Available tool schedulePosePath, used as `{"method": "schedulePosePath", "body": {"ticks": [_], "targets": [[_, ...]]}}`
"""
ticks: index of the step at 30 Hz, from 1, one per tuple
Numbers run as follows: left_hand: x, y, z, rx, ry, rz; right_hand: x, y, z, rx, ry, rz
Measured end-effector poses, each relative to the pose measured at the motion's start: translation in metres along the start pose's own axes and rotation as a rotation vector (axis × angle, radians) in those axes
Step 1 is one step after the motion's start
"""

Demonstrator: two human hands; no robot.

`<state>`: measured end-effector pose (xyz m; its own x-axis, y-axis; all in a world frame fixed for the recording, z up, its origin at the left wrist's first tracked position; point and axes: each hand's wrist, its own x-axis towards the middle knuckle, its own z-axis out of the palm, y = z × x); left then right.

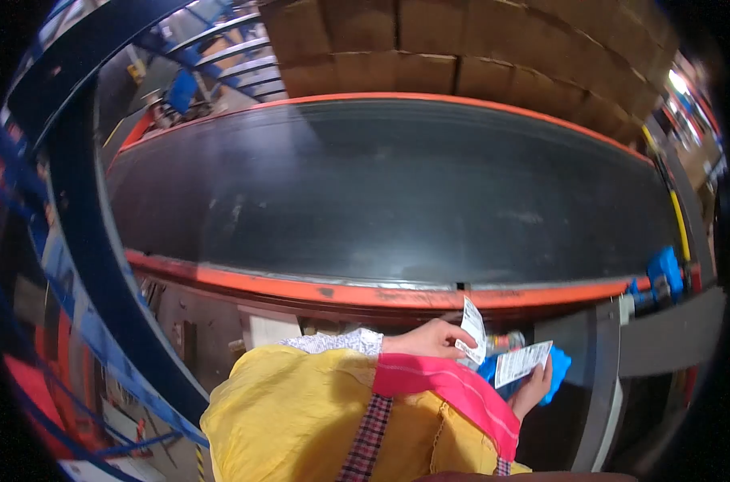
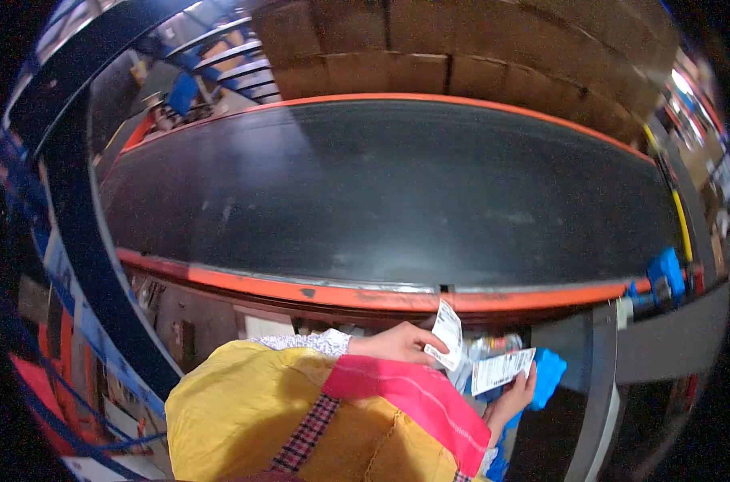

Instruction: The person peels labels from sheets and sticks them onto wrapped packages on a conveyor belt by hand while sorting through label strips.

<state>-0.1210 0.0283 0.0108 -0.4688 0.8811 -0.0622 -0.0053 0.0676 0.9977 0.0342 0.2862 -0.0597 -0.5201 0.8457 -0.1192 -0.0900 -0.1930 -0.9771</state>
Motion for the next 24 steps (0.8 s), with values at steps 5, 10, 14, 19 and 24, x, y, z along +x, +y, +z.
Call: {"method": "schedulePosePath", "body": {"ticks": [5, 10, 14, 19, 24], "targets": [[-0.031, -0.002, -0.003, -0.108, 0.107, -0.001, 0.006, 0.001, 0.031, 0.04, -0.126, 0.059], [-0.052, -0.004, -0.005, -0.11, 0.251, 0.081, 0.015, -0.001, 0.064, 0.022, -0.249, 0.061], [-0.085, -0.007, -0.002, -0.116, 0.317, -0.036, 0.007, -0.021, 0.094, -0.169, -0.232, 0.01], [-0.107, -0.011, -0.002, -0.191, 0.508, -0.154, -0.015, -0.025, 0.123, -0.246, -0.334, -0.182], [-0.097, -0.018, 0.004, -0.201, 0.428, -0.034, -0.03, -0.027, 0.1, -0.056, -0.327, -0.101]]}}
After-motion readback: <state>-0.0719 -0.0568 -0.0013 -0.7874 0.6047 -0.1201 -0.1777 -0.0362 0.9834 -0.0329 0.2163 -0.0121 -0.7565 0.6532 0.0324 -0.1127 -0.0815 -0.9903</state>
